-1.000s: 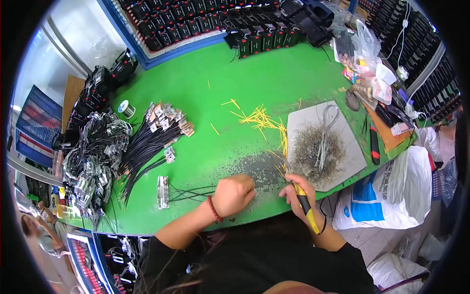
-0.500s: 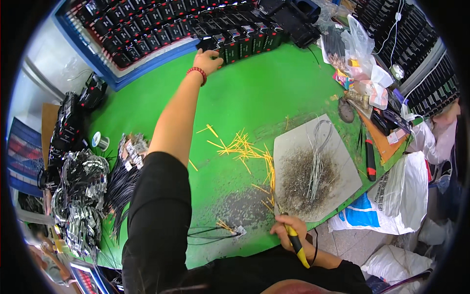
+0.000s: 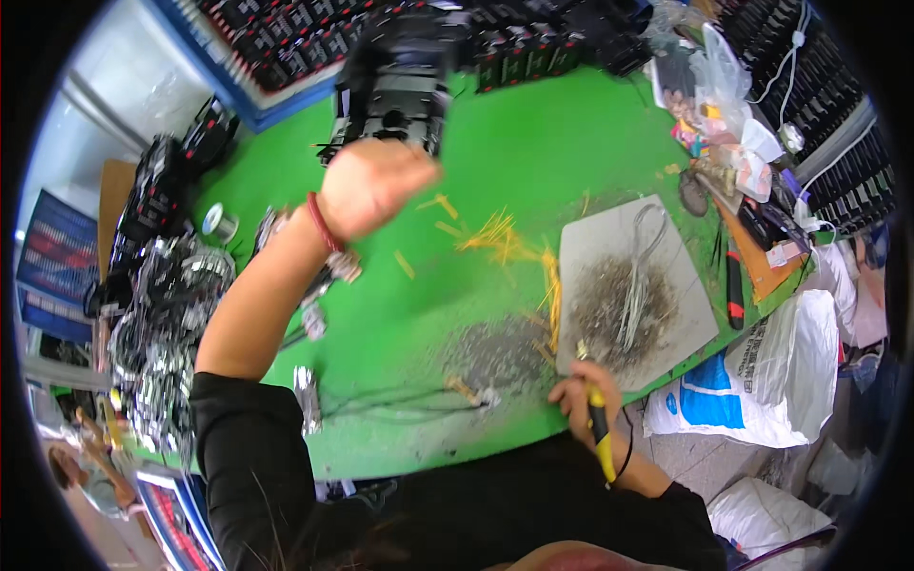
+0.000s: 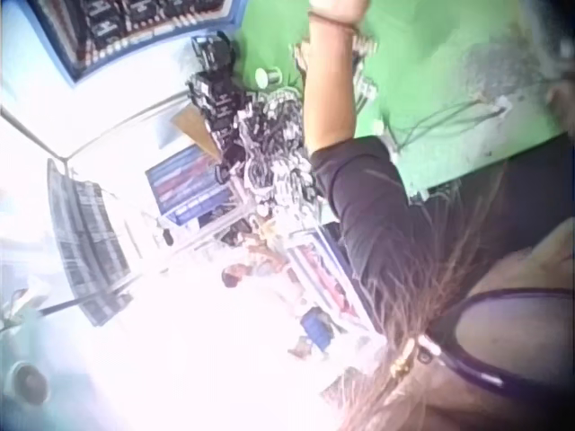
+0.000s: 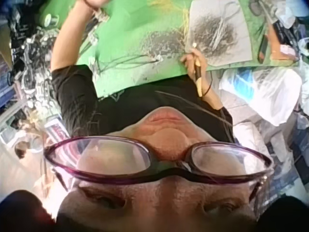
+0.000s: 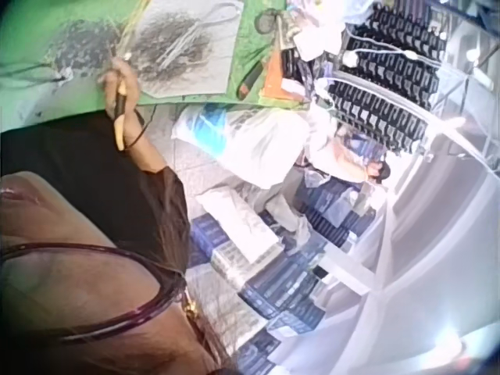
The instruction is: The person solders wires to small circuit boards using a soldering tool, installs the wired boards into toy car frames, and places the assembled frames into a crate.
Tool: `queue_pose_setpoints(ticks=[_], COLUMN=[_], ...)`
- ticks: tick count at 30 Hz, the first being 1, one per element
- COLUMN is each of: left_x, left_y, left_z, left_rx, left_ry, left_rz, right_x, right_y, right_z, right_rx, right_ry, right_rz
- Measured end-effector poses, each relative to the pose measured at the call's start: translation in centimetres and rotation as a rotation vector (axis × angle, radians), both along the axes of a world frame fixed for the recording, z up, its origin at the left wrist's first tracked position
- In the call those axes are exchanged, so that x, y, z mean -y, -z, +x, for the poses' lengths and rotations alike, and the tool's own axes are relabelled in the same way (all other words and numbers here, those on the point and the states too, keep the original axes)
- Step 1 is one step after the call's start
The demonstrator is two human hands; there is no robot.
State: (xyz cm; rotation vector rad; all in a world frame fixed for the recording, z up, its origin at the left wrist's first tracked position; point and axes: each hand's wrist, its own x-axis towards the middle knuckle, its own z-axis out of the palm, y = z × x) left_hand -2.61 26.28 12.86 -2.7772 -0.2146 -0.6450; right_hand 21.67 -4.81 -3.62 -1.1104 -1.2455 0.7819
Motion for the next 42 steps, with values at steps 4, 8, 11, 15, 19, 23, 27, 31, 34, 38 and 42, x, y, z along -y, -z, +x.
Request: queue_pose_setpoints(ticks=[4, 8, 11, 15, 19, 23, 27, 31, 34, 38, 42], left_x=[10.5, 19.2, 23.1, 26.1, 26.7, 25.6, 23.6, 24.0, 25.9, 26.4, 27.1], left_y=[-2.3, -2.4, -2.4, -2.5, -2.8, -1.4, -0.1, 2.9, 4.9, 7.0, 9.2], left_z=[-2.1, -4.2, -5.1, -5.2, -6.1, -4.9, -1.6, -1.5, -1.4, -0.3, 0.4], left_rx=[-0.252, -0.280, -0.261, -0.199, -0.274, -0.110, 0.059, 0.657, 0.740, 0.698, 0.553], left_ry=[0.218, 0.337, 0.396, 0.490, 0.153, -0.513, -0.760, -0.410, -0.383, -0.494, -0.587], left_rz=[0.052, 0.010, -0.073, -0.025, -0.291, -0.378, -0.439, -0.333, -0.395, -0.515, -0.628], right_x=[-0.2, -4.8, -9.2, -10.7, -8.6, -6.2, -5.4, -7.0, -10.7, -15.5, -17.1], right_y=[-2.8, -11.5, -17.6, -19.7, -18.1, -18.0, -18.4, -17.8, -16.6, -13.2, -10.6], right_z=[0.8, 1.0, -1.3, -2.8, -1.8, -3.7, -5.1, -4.1, -4.0, -4.6, -5.8], right_rx=[0.022, 0.345, 0.725, 1.114, 1.282, 1.318, 1.350, 1.277, 1.204, 1.162, 1.128], right_ry=[0.092, 0.186, -0.071, -0.253, -0.170, 0.043, 0.046, 0.071, 0.078, -0.064, -0.146], right_rz=[0.156, 0.551, 0.567, 0.713, 0.697, 0.703, 0.571, 0.666, 0.856, 1.005, 1.133])
